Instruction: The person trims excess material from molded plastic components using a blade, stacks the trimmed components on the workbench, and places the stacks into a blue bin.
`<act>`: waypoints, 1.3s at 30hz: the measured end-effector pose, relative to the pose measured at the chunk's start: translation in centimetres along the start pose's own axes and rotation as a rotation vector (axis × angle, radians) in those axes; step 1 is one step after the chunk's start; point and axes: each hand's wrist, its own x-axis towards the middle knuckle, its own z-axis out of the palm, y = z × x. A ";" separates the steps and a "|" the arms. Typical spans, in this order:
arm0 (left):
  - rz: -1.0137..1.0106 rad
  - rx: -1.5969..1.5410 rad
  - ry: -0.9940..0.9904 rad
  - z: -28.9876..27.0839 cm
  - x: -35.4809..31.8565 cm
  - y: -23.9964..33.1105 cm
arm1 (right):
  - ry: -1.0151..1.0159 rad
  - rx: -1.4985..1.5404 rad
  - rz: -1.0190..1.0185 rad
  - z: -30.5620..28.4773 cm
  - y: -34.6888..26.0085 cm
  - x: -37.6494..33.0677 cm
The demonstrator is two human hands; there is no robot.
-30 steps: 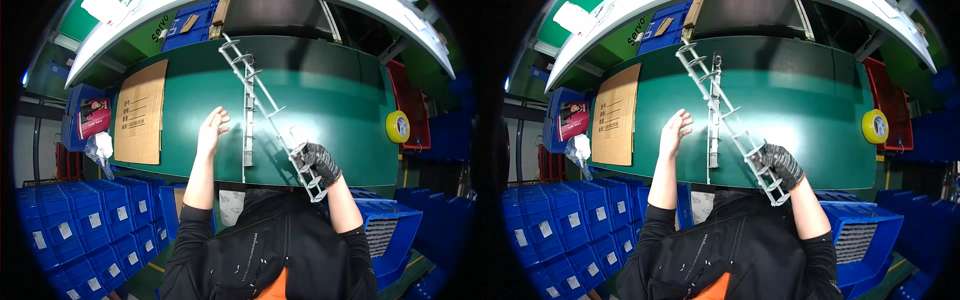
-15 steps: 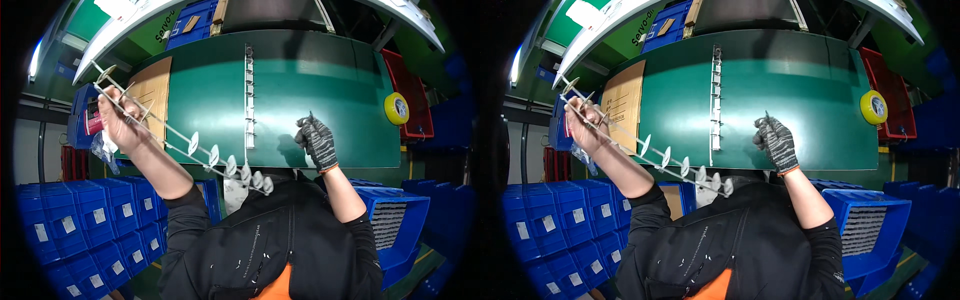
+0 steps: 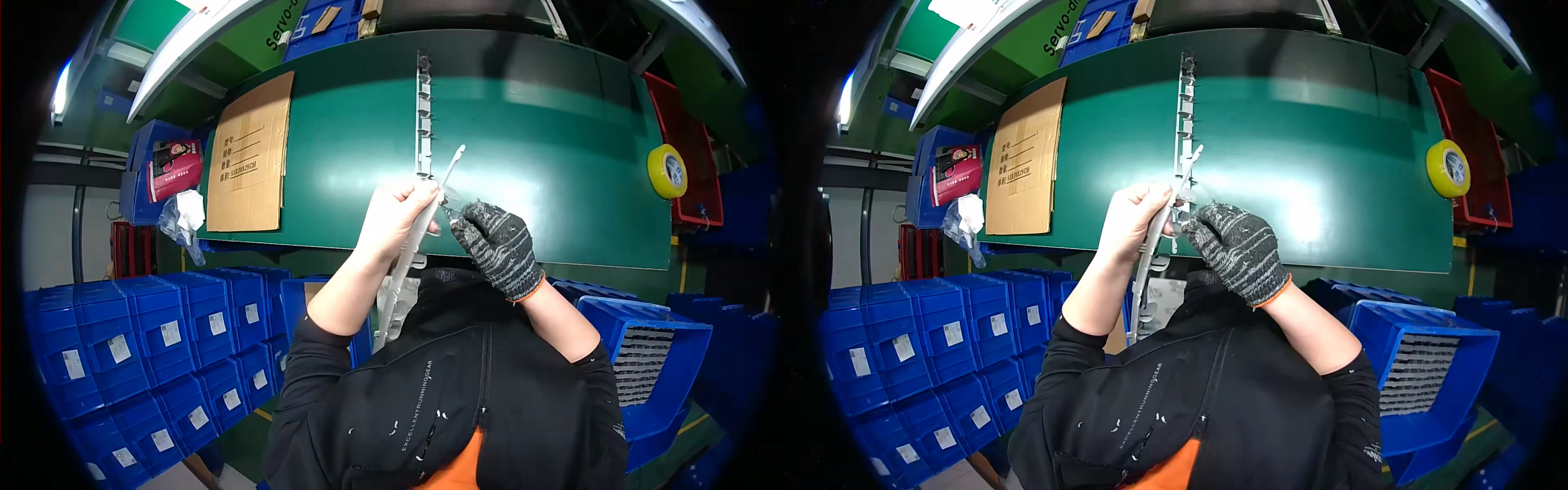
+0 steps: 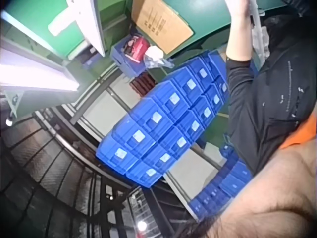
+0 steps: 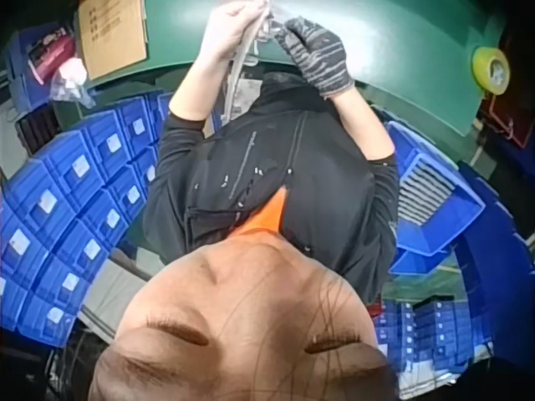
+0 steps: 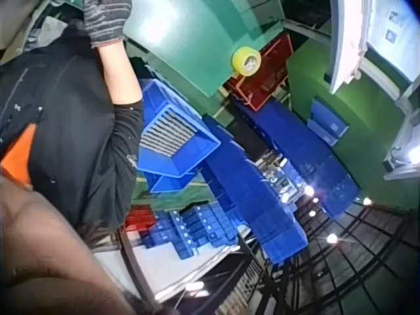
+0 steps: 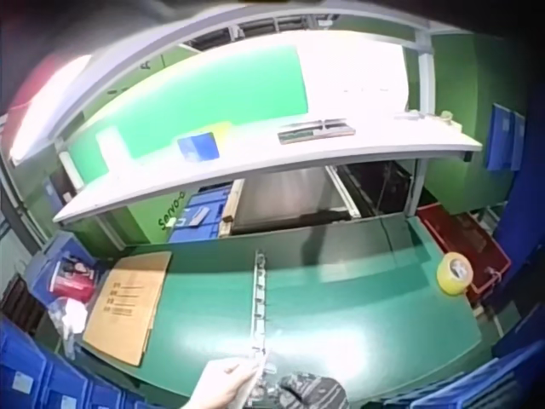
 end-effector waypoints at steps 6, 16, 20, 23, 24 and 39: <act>-0.062 -0.053 -0.085 0.4 -0.1 -0.1 | -0.067 0.036 0.101 -0.2 -0.1 -0.2; -0.118 -0.008 -0.138 0.8 0.3 -0.1 | 0.074 -0.379 -0.086 -1.3 0.1 -0.4; -0.145 0.057 -0.115 0.5 0.3 -0.8 | 0.624 -0.096 0.019 -2.2 -0.1 -0.2; -0.121 0.008 -0.113 0.4 0.6 -1.0 | 0.233 0.327 0.236 -2.2 1.1 0.1; -0.125 -0.017 -0.125 0.4 0.5 -0.7 | 0.088 0.493 0.336 -1.9 1.5 -0.2; -0.123 -0.138 -0.176 0.6 1.0 -1.0 | -0.130 0.224 0.218 -1.0 1.1 0.4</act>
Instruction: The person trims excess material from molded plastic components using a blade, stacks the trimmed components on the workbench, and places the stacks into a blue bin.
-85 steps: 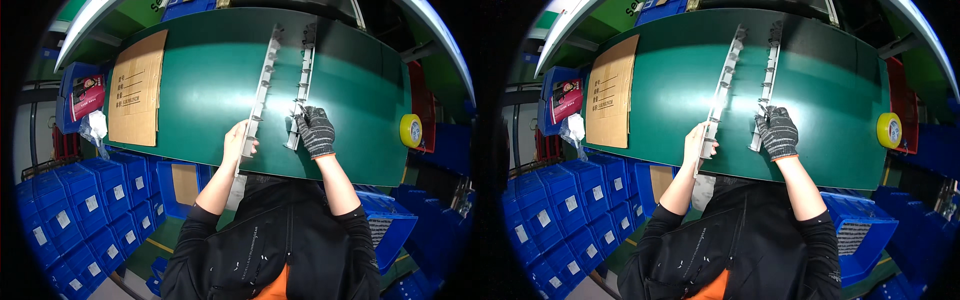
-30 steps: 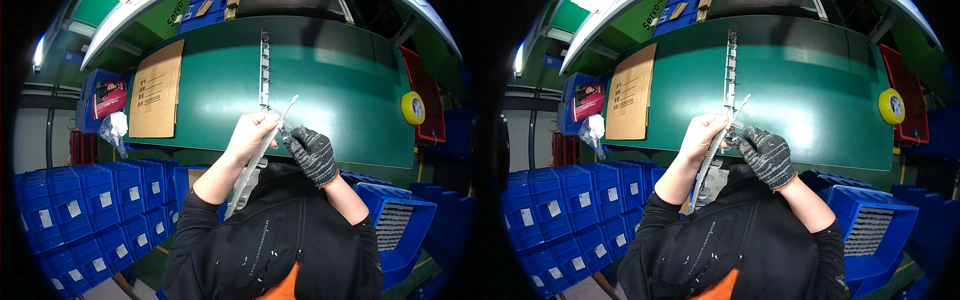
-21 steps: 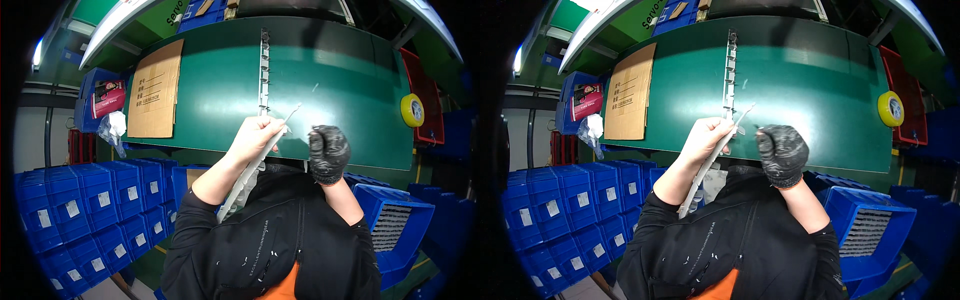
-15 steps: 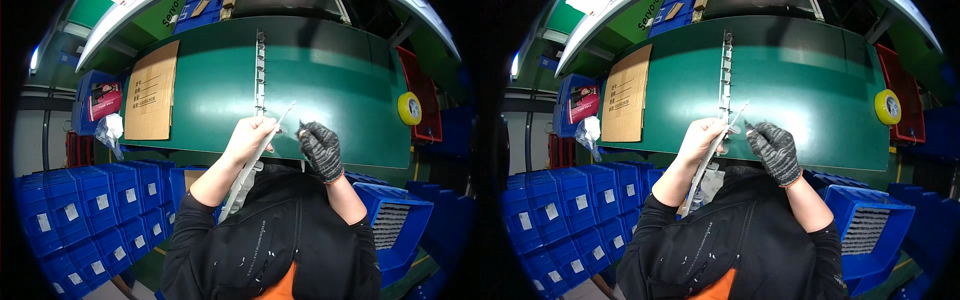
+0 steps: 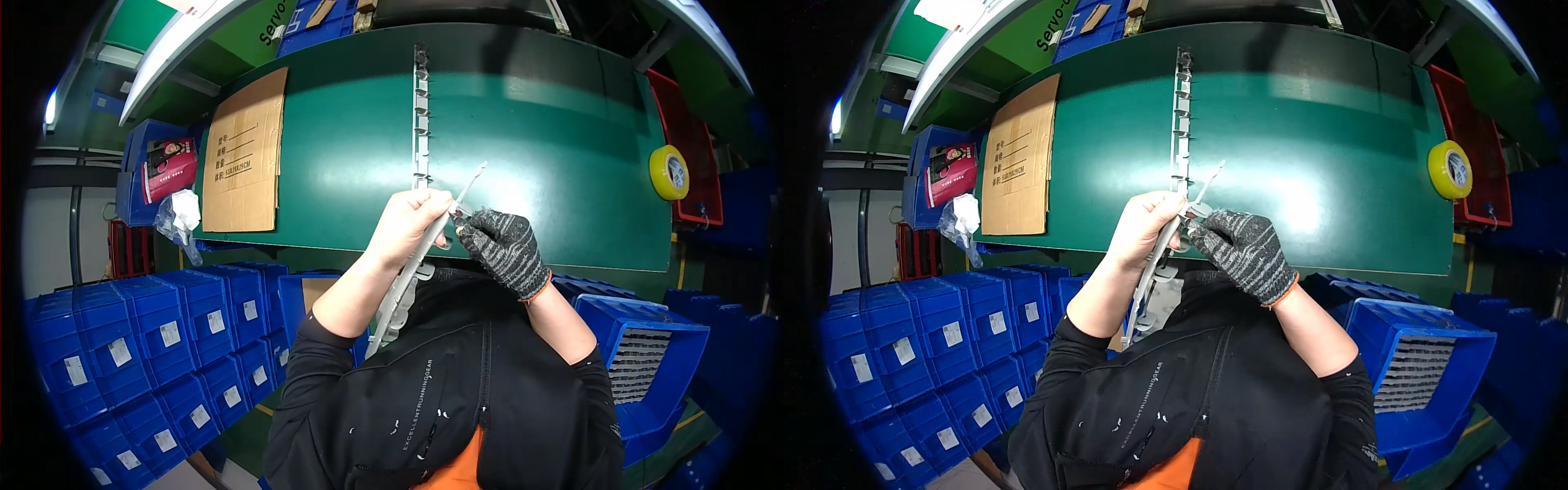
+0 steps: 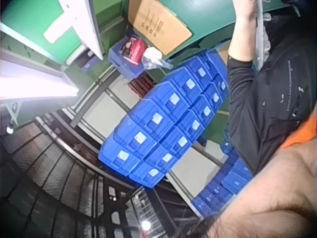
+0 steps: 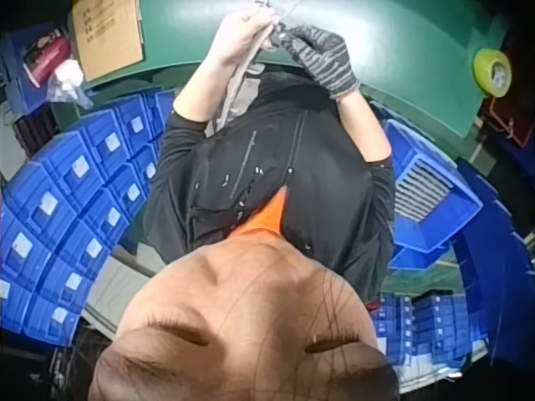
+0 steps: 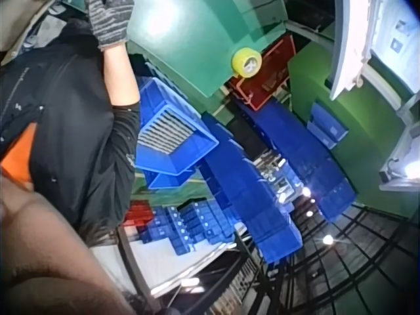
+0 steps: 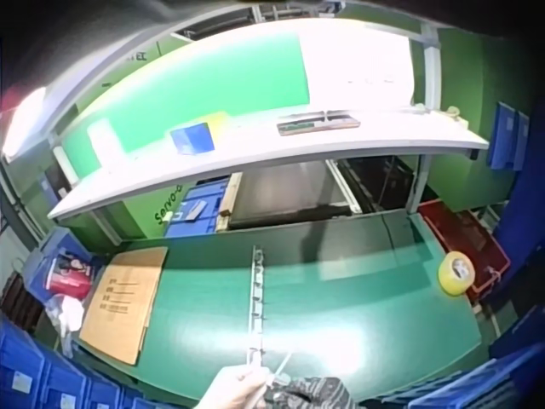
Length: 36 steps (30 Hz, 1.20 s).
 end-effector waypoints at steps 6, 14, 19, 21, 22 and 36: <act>0.007 0.004 0.005 0.0 0.1 0.0 | -0.011 -0.003 -0.008 -0.3 -0.1 0.3; 0.058 0.114 0.052 0.7 -0.6 0.1 | 0.281 0.112 0.112 -0.5 -0.3 -0.4; 0.357 0.548 0.202 1.2 -0.7 0.0 | 0.084 0.506 0.367 -0.6 -1.0 -0.3; 0.429 0.674 0.255 1.5 -1.0 0.1 | 0.073 0.541 0.391 -0.2 -1.6 -0.1; 0.572 0.912 0.258 1.6 -1.0 0.3 | 0.091 0.472 0.388 0.1 -1.7 0.1; 1.113 -0.226 0.247 -8.7 -13.8 17.1 | 0.433 0.843 0.332 -0.3 5.7 -0.4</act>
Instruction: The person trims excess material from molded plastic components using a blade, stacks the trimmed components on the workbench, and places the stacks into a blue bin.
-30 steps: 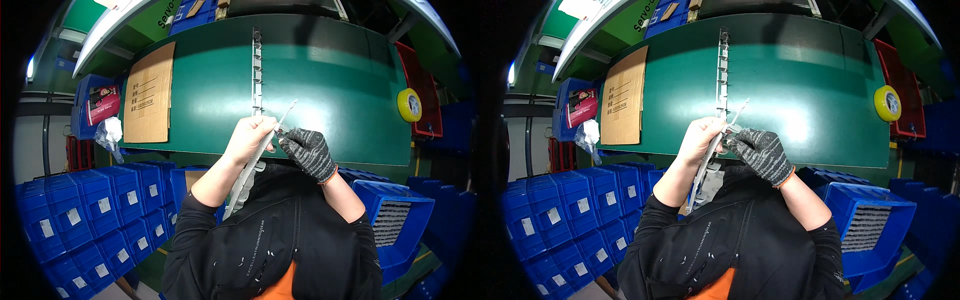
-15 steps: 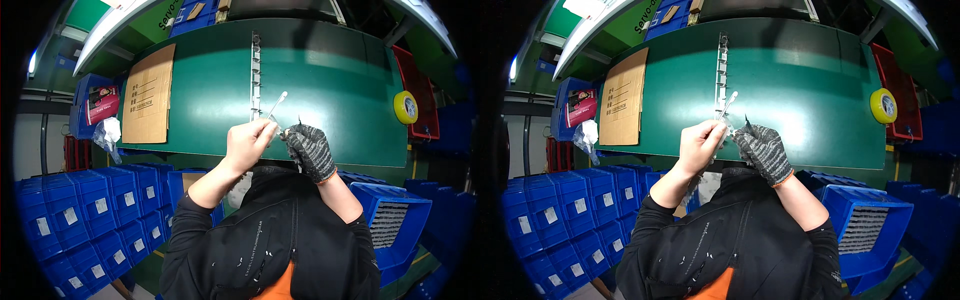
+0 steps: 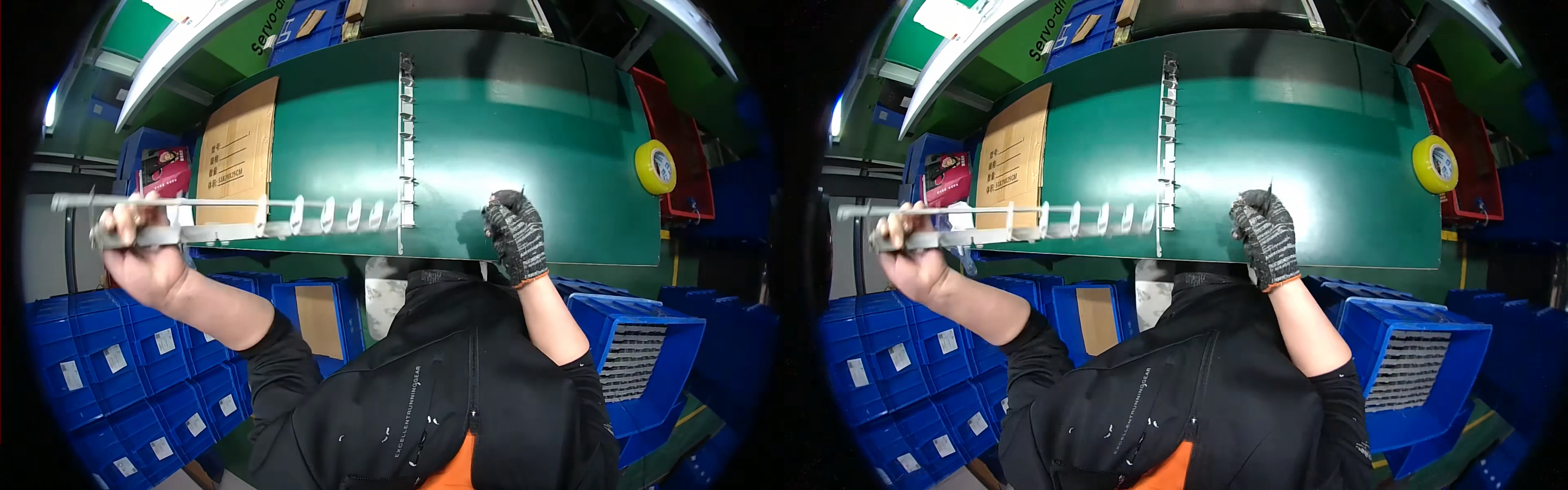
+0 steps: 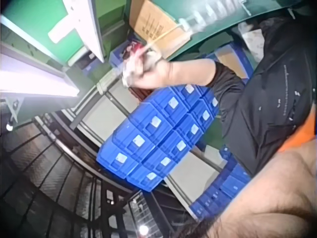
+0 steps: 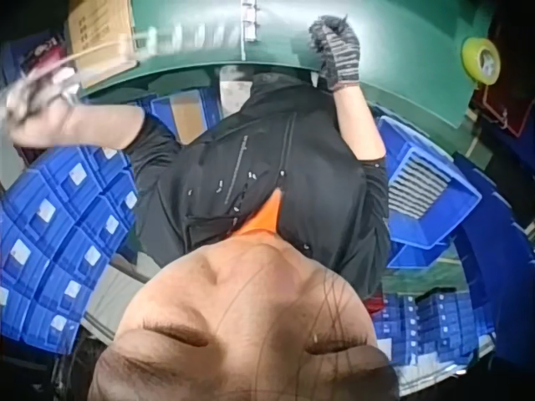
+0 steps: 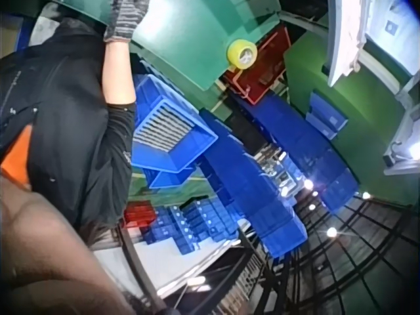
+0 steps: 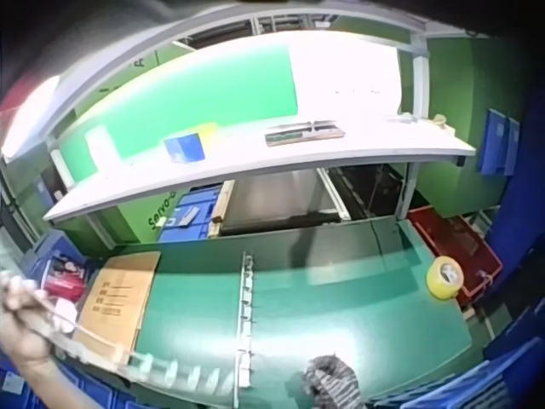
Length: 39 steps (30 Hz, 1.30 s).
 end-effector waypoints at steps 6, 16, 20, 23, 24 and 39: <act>0.190 -0.308 0.414 -1.6 -3.6 -5.2 | -0.153 0.157 0.414 1.7 1.4 0.8; -0.349 -0.479 -0.047 -6.7 -11.4 -13.9 | 0.059 0.310 -0.045 -1.5 -3.6 4.4; -0.793 0.246 -0.336 -14.0 -10.2 -12.1 | 0.030 0.205 -0.112 -1.7 -6.0 4.0; -0.891 0.548 -0.798 -9.0 -8.0 -14.0 | -0.150 0.067 -0.095 -0.5 -5.9 3.7; -0.941 0.517 -0.848 -6.0 -7.7 -14.9 | -0.184 0.019 -0.088 0.6 -5.9 3.3; -1.197 -0.076 -0.207 1.9 -11.7 -21.0 | -0.245 -1.126 -0.681 4.9 -4.6 -1.7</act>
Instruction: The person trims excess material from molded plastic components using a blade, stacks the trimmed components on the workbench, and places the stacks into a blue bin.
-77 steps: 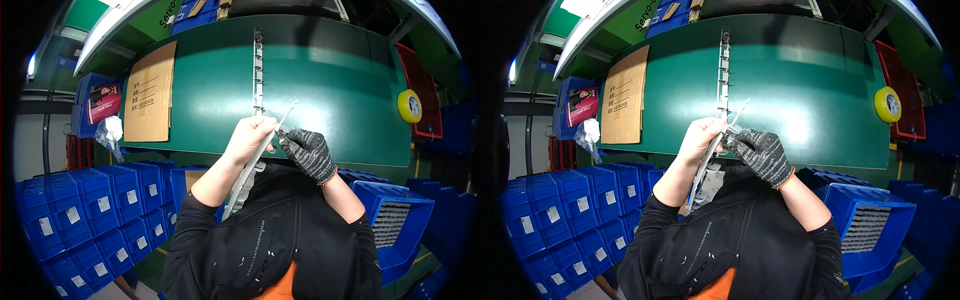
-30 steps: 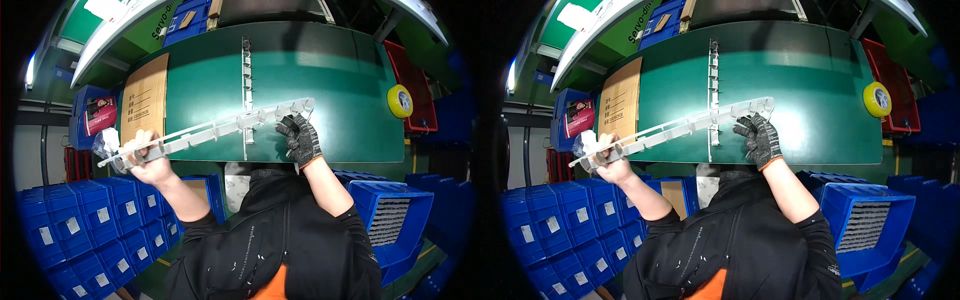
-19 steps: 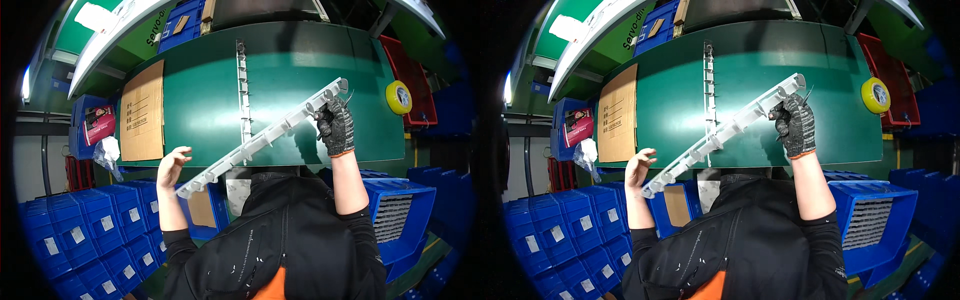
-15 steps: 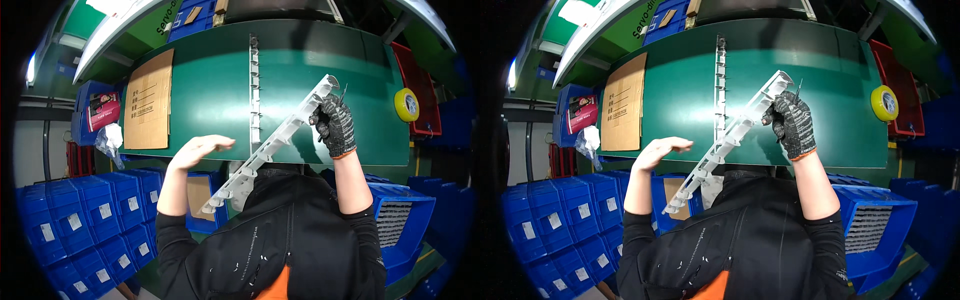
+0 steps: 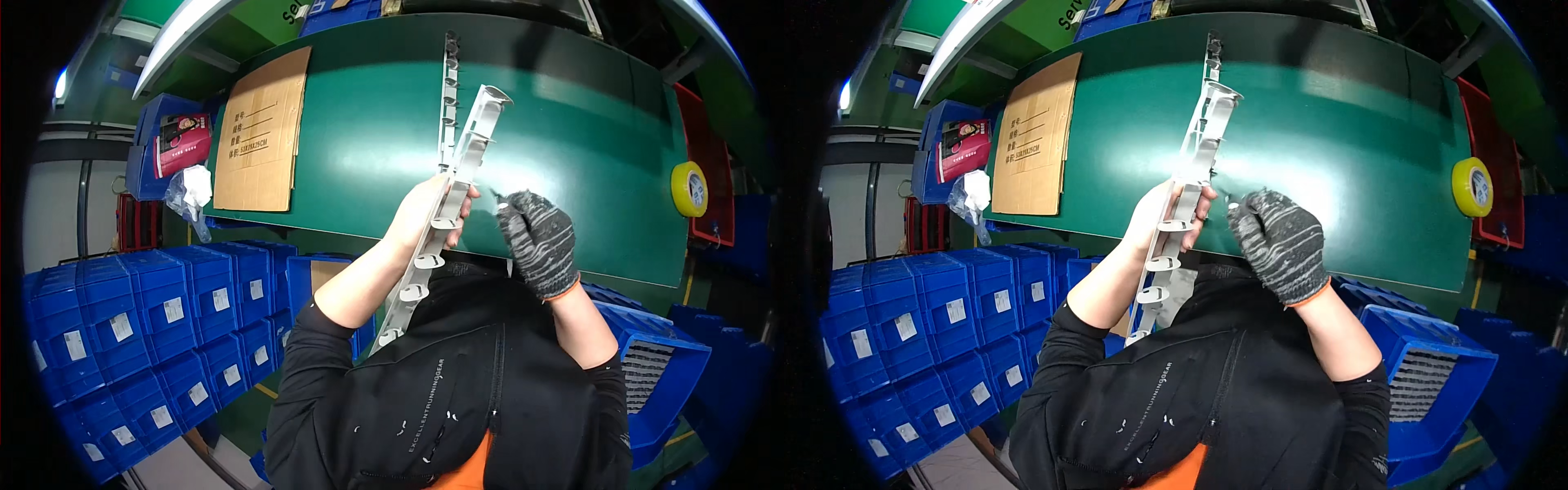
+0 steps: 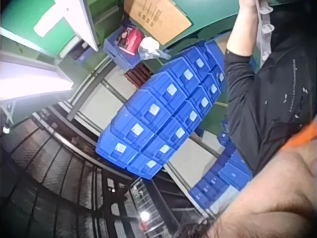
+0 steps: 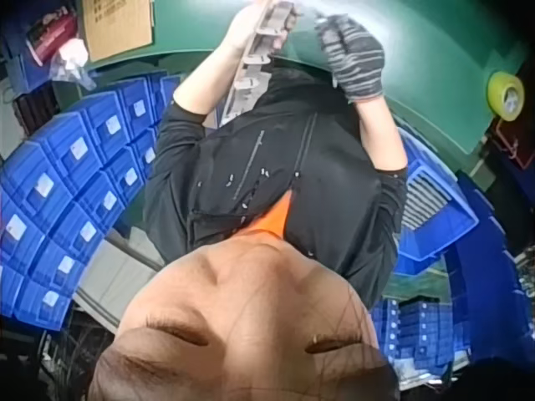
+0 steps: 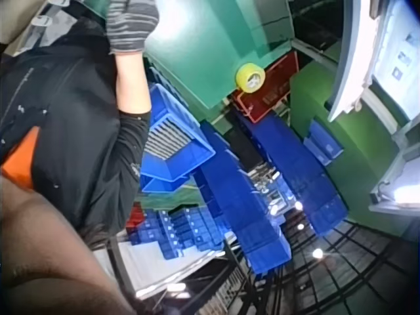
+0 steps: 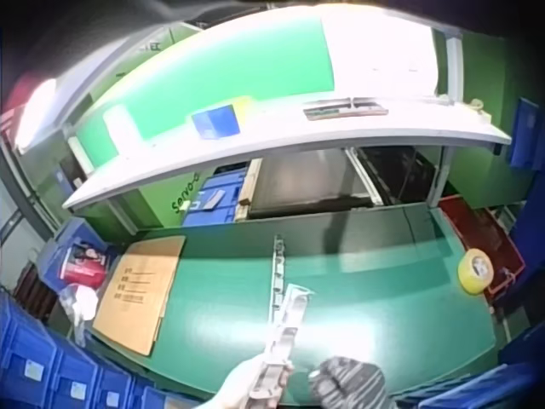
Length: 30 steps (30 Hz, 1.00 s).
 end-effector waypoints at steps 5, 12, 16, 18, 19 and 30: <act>0.044 0.025 0.089 0.4 -0.3 0.6 | -0.067 -0.036 -0.040 1.5 -0.6 -0.5; 0.003 0.061 0.138 1.1 -0.3 0.7 | -0.064 -0.035 -0.045 1.8 -0.6 -0.6; -0.046 0.108 0.162 1.2 -0.1 0.7 | -0.024 -0.019 -0.015 1.7 -0.2 -0.5; 0.020 0.040 0.048 0.8 0.0 0.4 | 0.081 -0.038 -0.002 1.2 0.5 -0.2; 0.020 0.038 0.048 0.8 0.0 0.4 | 0.074 -0.038 0.019 0.7 0.5 -0.2; 0.014 0.059 0.005 0.3 -0.1 0.1 | -0.069 0.038 -0.018 1.0 -0.4 -0.8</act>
